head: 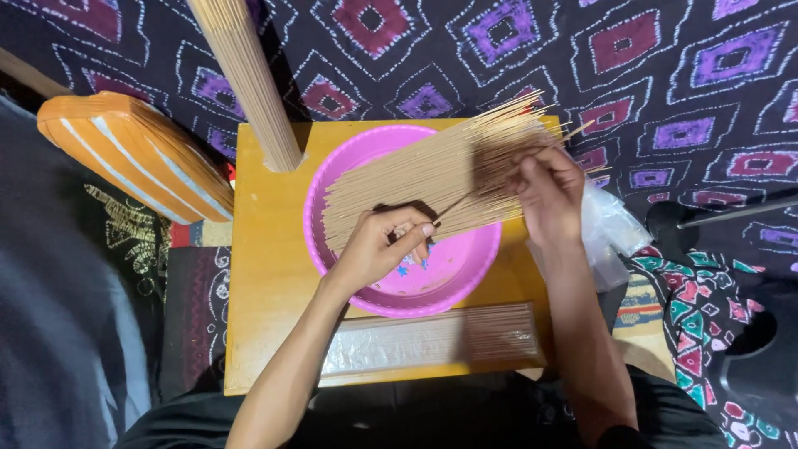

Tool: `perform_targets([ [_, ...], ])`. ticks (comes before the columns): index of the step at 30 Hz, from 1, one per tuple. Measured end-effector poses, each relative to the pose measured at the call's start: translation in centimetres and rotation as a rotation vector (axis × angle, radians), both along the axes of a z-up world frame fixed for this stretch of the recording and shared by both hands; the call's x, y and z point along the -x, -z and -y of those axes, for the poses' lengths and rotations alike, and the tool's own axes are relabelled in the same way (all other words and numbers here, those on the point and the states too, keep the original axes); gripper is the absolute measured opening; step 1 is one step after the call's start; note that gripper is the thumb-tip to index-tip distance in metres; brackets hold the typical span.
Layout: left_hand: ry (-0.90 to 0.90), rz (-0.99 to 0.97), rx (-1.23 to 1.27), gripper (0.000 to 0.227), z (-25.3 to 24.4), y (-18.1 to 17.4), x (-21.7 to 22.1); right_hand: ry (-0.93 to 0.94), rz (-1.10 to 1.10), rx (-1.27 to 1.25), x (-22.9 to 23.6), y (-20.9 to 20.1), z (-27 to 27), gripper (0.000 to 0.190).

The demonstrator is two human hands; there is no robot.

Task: The person is packaging incense sticks by bundling them together and tying them with a fine thread before placing them into plastic sleeves.

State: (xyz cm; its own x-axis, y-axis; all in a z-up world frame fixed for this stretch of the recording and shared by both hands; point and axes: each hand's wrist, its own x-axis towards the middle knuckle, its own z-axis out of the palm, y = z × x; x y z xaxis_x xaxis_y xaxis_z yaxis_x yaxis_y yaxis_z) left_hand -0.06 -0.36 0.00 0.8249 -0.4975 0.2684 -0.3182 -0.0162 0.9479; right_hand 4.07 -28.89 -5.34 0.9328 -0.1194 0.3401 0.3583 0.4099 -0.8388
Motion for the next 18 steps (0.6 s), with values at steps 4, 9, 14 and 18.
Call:
perform_targets([
  [4, 0.008, -0.008, -0.002, 0.013, 0.1, 0.2, 0.2, 0.204, -0.013, -0.098, -0.3, 0.4, 3.1, 0.006],
  [9, -0.010, 0.007, 0.016, 0.013, -0.1, 0.1, 0.2, 0.303, -0.038, -0.227, 0.4, -2.6, 2.9, 0.030],
  [14, -0.070, -0.119, 0.167, 0.011, 0.3, 2.0, 0.0, 0.146, -0.093, -0.129, 0.7, -1.0, -0.8, 0.037],
  [18, -0.134, -0.272, 0.304, 0.015, 0.8, 2.7, 0.1, -0.158, -0.034, 0.073, 1.6, 3.6, -4.6, 0.025],
])
